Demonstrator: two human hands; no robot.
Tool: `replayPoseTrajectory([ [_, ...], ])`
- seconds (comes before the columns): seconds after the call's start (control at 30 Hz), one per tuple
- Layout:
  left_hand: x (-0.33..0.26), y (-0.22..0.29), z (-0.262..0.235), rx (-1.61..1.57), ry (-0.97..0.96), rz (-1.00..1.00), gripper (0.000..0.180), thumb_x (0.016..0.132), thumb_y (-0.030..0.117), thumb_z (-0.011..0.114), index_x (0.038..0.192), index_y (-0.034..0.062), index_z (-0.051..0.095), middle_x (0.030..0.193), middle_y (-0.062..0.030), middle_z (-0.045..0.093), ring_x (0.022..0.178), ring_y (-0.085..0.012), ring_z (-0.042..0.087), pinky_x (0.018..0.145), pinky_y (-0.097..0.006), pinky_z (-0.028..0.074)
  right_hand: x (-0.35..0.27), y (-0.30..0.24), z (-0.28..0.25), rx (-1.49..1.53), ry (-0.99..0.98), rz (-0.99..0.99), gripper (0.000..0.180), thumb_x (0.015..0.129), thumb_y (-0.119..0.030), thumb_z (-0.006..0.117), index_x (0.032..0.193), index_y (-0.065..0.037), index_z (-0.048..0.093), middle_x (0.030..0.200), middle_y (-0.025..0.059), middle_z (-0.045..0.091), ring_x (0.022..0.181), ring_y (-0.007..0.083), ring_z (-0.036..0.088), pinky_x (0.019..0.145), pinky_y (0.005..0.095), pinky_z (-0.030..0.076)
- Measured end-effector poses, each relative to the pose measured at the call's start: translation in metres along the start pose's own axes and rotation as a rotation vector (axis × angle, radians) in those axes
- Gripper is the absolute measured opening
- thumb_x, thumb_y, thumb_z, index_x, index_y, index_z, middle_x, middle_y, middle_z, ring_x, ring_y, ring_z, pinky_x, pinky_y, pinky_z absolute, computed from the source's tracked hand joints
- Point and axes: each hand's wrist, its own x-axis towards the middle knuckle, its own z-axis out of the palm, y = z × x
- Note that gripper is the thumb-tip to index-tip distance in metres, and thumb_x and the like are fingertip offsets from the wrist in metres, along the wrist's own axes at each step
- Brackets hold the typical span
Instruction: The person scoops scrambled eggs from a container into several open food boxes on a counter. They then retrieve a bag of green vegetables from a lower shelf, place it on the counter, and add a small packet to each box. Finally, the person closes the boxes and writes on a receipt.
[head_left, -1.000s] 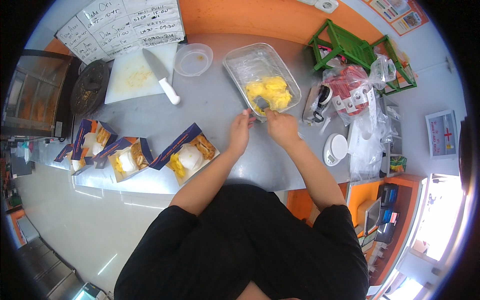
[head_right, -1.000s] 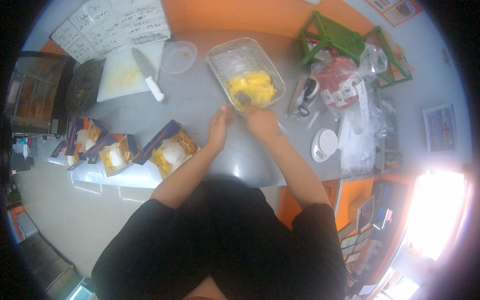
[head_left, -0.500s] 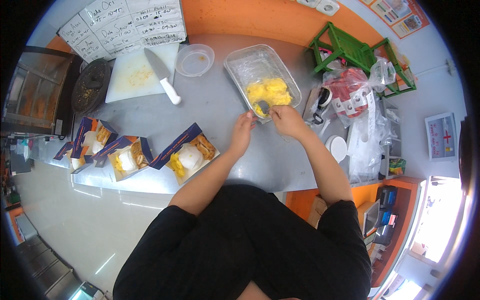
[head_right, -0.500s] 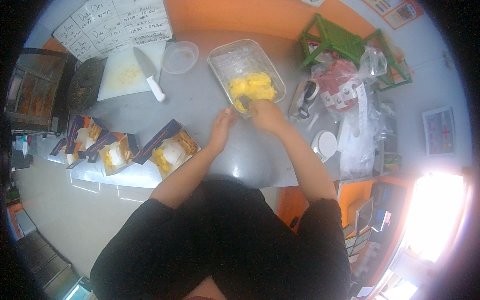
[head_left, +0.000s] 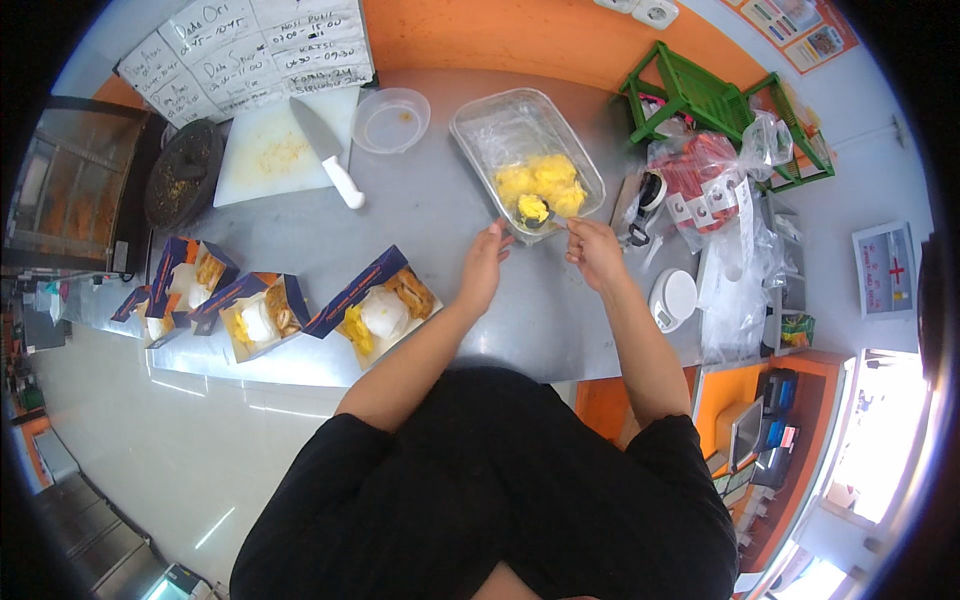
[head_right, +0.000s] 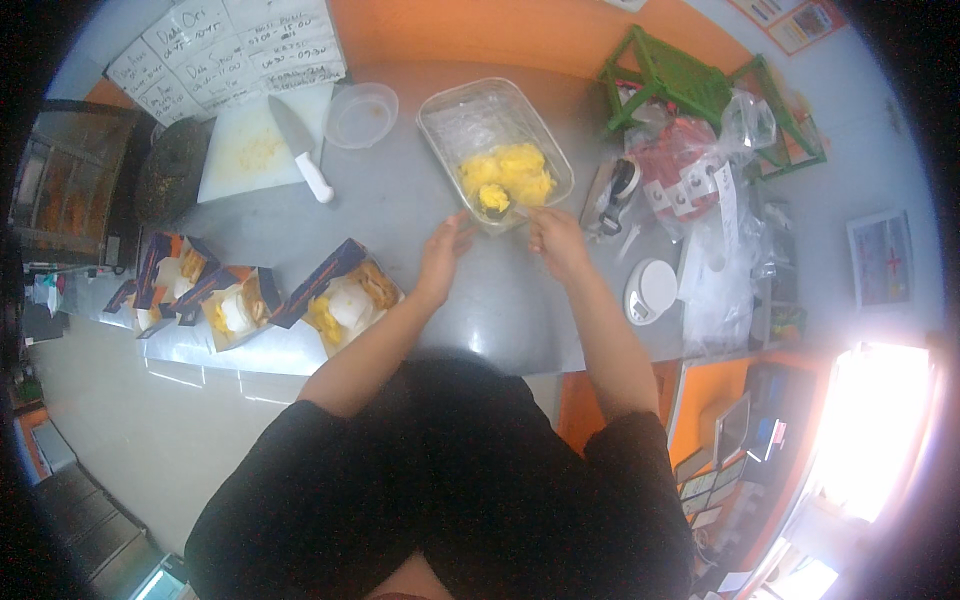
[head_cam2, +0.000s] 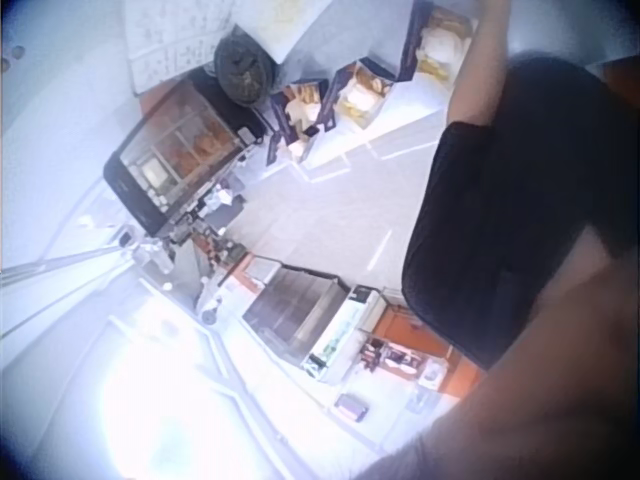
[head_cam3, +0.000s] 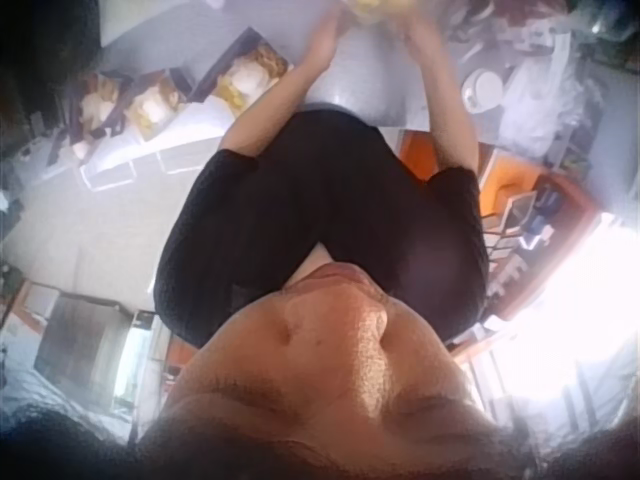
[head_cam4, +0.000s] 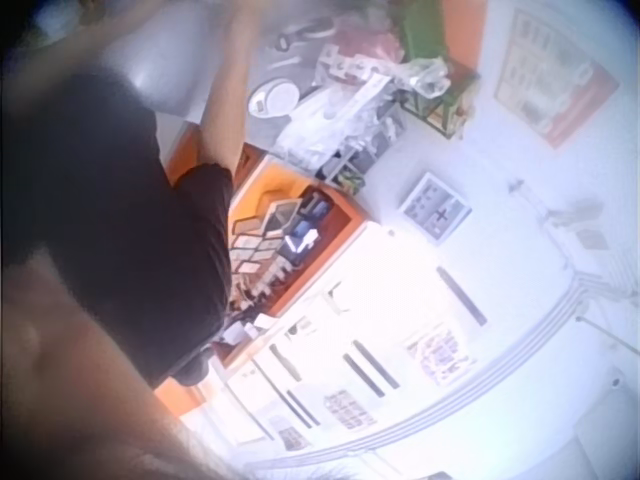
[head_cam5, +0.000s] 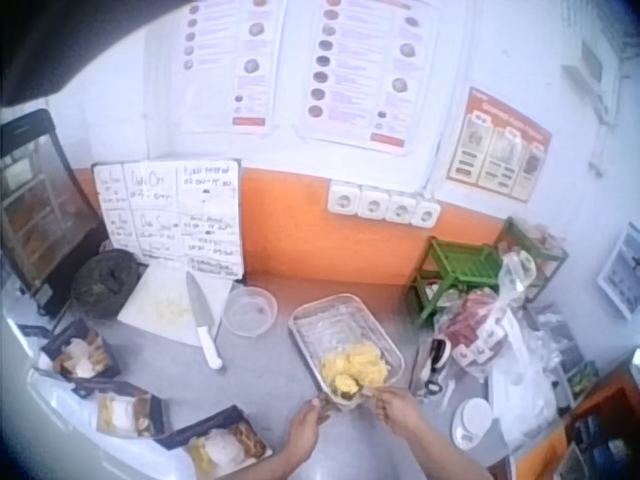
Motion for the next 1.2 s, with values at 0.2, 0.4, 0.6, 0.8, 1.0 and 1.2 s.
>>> replayPoseTrajectory([
  [0.2, -0.050, 0.013, -0.028, 0.035, -0.157, -0.107, 0.066, 0.105, 0.050, 0.037, 0.147, 0.0000, 0.040, 0.145, -0.0174, 0.048, 0.127, -0.0277, 0.053, 0.106, -0.040, 0.041, -0.029, 0.007, 0.003, 0.200, 0.034, -0.076, 0.010, 0.097, -0.013, 0.056, 0.095, -0.003, 0.057, 0.064, -0.0057, 0.036, 0.052, 0.0081, 0.032, 0.049, 0.0270, 0.030],
  [0.4, -0.164, 0.074, -0.093, 0.078, -0.282, -0.108, 0.053, 0.106, 0.038, 0.043, 0.143, 0.0011, 0.046, 0.128, -0.0146, 0.062, 0.116, -0.0247, 0.060, 0.103, -0.039, 0.044, -0.060, 0.007, 0.022, 0.252, 0.079, -0.164, 0.011, 0.100, -0.013, 0.053, 0.099, -0.002, 0.057, 0.060, -0.0070, 0.033, 0.049, 0.0043, 0.029, 0.049, 0.0226, 0.028],
  [0.6, -0.252, 0.141, -0.173, 0.351, 0.345, 0.329, 0.047, 0.102, 0.038, 0.051, 0.122, -0.0037, 0.059, 0.092, -0.0137, 0.069, 0.085, -0.0215, 0.066, 0.083, -0.035, 0.050, -0.125, 0.000, 0.085, 0.227, -0.043, -0.130, 0.019, 0.099, -0.013, 0.054, 0.108, 0.003, 0.059, 0.060, -0.0056, 0.034, 0.049, 0.0054, 0.030, 0.047, 0.0242, 0.027],
  [0.8, -0.259, 0.154, -0.357, 0.369, 0.959, 0.434, 0.024, 0.094, 0.021, 0.066, 0.102, -0.0024, 0.065, 0.081, -0.0086, 0.067, 0.077, -0.0148, 0.063, 0.072, -0.029, 0.050, -0.184, 0.024, 0.199, 0.177, -0.201, -0.027, 0.017, 0.097, -0.011, 0.056, 0.104, 0.003, 0.061, 0.058, -0.0049, 0.033, 0.048, 0.0079, 0.030, 0.047, 0.0264, 0.027],
  [1.0, -0.194, 0.137, -0.513, 0.649, 1.185, 0.318, 0.045, 0.083, 0.033, 0.080, 0.099, -0.0058, 0.064, 0.089, -0.0137, 0.069, 0.077, -0.0183, 0.066, 0.072, -0.032, 0.053, -0.219, 0.078, 0.348, 0.148, -0.456, 0.175, 0.018, 0.097, -0.012, 0.056, 0.105, 0.004, 0.061, 0.058, -0.0036, 0.034, 0.048, 0.0086, 0.031, 0.049, 0.0289, 0.031],
  [1.2, -0.177, 0.138, -0.538, 0.500, 1.114, 0.259, 0.047, 0.074, 0.025, 0.082, 0.102, -0.0019, 0.056, 0.091, -0.0156, 0.071, 0.073, -0.0220, 0.068, 0.070, -0.034, 0.053, -0.225, 0.125, 0.473, 0.079, -0.479, 0.243, 0.019, 0.099, -0.013, 0.056, 0.106, 0.003, 0.060, 0.060, -0.0041, 0.034, 0.052, 0.0080, 0.033, 0.052, 0.0279, 0.032],
])
